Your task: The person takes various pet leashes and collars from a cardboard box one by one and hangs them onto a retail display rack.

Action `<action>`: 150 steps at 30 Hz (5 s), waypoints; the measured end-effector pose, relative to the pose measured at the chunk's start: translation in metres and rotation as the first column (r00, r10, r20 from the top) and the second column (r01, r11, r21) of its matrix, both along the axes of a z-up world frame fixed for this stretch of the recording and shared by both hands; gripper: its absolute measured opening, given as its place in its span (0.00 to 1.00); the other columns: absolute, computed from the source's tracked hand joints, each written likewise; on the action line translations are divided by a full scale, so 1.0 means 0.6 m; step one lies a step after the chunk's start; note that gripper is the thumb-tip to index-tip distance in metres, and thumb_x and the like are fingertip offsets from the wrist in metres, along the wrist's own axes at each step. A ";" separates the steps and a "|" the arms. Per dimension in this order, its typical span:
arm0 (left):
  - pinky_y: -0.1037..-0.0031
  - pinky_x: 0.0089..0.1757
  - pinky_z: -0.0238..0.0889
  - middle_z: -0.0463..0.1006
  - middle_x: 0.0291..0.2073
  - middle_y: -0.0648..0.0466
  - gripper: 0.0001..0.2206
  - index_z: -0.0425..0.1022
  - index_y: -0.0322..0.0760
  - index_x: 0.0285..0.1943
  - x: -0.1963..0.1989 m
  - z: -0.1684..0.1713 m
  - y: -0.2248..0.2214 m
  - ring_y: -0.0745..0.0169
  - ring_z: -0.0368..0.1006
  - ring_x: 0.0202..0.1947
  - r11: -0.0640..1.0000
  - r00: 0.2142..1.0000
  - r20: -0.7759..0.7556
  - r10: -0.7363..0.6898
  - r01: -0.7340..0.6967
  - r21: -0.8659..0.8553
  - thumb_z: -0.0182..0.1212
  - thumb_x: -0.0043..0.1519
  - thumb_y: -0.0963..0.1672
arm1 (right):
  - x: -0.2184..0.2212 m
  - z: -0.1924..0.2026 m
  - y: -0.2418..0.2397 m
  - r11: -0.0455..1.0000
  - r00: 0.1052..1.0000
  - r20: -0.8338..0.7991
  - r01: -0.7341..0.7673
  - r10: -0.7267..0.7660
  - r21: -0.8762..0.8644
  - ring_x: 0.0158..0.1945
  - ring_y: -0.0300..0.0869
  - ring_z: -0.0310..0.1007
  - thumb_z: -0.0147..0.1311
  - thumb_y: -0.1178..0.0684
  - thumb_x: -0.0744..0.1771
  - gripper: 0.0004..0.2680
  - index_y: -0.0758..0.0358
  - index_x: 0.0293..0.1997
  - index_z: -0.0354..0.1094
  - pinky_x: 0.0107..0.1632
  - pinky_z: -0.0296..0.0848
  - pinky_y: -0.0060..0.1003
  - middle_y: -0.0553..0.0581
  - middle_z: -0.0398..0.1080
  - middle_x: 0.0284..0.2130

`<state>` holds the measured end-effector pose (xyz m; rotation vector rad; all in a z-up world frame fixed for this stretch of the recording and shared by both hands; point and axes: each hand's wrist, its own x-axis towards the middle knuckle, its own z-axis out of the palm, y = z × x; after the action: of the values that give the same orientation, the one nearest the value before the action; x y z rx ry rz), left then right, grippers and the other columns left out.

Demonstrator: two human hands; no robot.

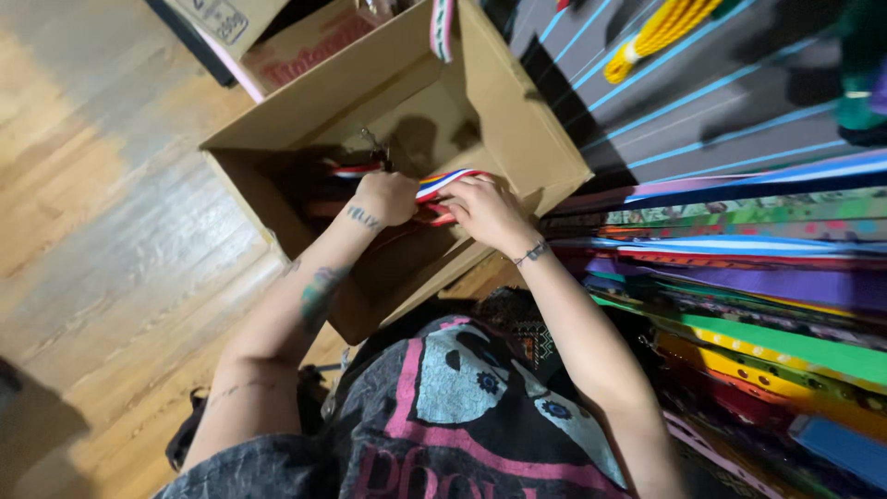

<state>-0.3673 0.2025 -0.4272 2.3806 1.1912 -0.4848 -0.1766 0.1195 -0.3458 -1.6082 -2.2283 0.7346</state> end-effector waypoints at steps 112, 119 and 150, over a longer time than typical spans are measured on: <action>0.67 0.24 0.73 0.81 0.26 0.47 0.19 0.82 0.39 0.41 0.087 -0.225 0.006 0.53 0.79 0.26 0.815 0.976 0.206 0.071 0.062 -0.576 0.52 0.62 0.54 | 0.030 -0.016 -0.020 0.821 0.556 -0.659 0.544 -0.506 -0.171 0.12 0.37 0.65 0.52 0.53 0.69 0.07 0.64 0.34 0.68 0.17 0.64 0.26 0.57 0.69 0.14; 0.71 0.21 0.77 0.80 0.23 0.44 0.16 0.76 0.28 0.43 0.045 -0.018 0.030 0.57 0.82 0.22 0.280 0.557 0.222 0.800 -0.020 -0.960 0.60 0.66 0.49 | 0.012 0.018 -0.021 0.837 0.520 -0.715 0.520 -0.467 -0.169 0.16 0.40 0.72 0.46 0.55 0.71 0.10 0.62 0.57 0.67 0.19 0.71 0.25 0.64 0.76 0.23; 0.73 0.27 0.74 0.79 0.23 0.48 0.12 0.78 0.37 0.53 0.038 0.253 -0.037 0.62 0.77 0.19 0.778 0.409 0.689 0.598 -0.089 -0.622 0.53 0.68 0.46 | 0.018 0.096 -0.056 0.889 0.909 -0.285 0.377 -0.303 0.259 0.34 0.60 0.75 0.61 0.58 0.61 0.04 0.59 0.29 0.68 0.38 0.73 0.48 0.60 0.68 0.24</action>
<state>-0.3447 0.1800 -0.2756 1.4276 0.8558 0.5141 -0.1661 0.0858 -0.2881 -1.5984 -1.7234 0.4271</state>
